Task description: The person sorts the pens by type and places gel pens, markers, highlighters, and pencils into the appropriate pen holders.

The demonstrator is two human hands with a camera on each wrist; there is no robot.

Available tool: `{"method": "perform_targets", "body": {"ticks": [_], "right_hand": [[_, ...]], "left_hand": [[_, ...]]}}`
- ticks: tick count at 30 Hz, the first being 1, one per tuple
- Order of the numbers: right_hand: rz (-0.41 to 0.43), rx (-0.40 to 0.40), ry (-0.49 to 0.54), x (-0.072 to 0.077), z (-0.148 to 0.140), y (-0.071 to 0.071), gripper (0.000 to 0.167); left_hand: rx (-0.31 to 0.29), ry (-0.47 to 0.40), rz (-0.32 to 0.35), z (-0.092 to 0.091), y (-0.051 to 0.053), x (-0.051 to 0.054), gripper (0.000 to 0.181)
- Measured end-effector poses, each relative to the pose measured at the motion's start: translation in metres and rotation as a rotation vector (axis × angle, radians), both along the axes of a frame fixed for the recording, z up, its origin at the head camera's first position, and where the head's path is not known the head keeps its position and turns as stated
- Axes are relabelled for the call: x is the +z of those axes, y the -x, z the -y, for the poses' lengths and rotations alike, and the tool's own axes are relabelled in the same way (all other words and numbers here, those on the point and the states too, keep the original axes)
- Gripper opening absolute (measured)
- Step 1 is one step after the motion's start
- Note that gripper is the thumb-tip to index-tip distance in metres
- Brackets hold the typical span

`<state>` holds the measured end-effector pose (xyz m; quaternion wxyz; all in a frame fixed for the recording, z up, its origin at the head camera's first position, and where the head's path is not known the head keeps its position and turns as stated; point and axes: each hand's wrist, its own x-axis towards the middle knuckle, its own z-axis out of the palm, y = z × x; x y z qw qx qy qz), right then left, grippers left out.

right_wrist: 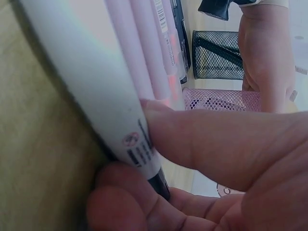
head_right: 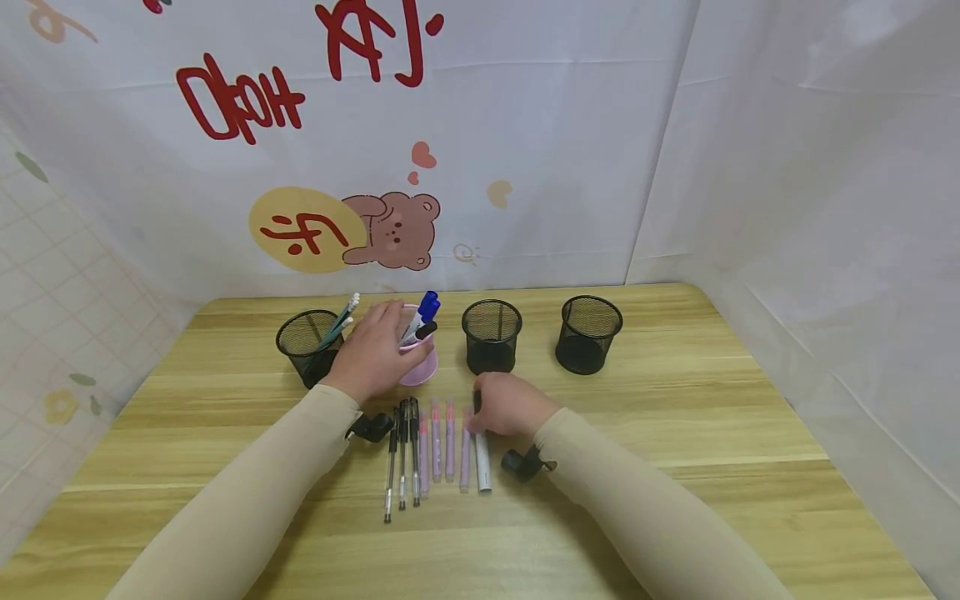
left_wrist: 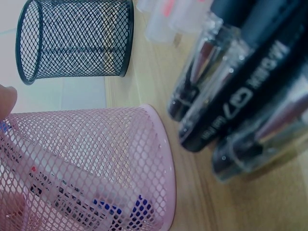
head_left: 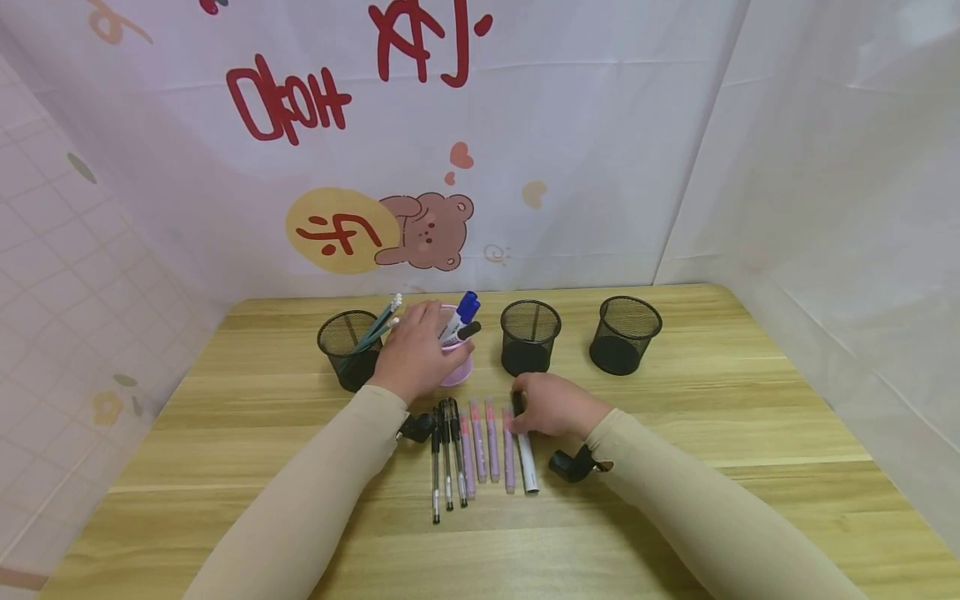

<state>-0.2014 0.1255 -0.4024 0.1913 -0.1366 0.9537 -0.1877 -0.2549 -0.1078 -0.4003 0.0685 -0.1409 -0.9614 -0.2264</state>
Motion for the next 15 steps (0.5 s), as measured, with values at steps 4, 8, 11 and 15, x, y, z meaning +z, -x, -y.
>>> {"method": "perform_targets", "body": {"ticks": [4,8,11,15], "right_hand": [[0.009,-0.003,-0.001,-0.0004,-0.0005,-0.0003,0.061],[0.02,-0.014,0.008,-0.0009,-0.001,-0.0001,0.06],[0.02,-0.019,0.012,-0.0023,-0.0018,0.0005,0.059],[0.019,-0.024,0.019,-0.0019,-0.0024,0.0008,0.057]], "left_hand": [[-0.001,0.003,-0.001,0.0001,0.0,0.0,0.086],[-0.003,0.001,-0.005,-0.0002,0.0003,0.0,0.084],[-0.004,0.002,-0.009,-0.0002,0.0005,0.0,0.084],[-0.003,0.002,-0.012,0.0,0.0005,-0.0003,0.084]]}}
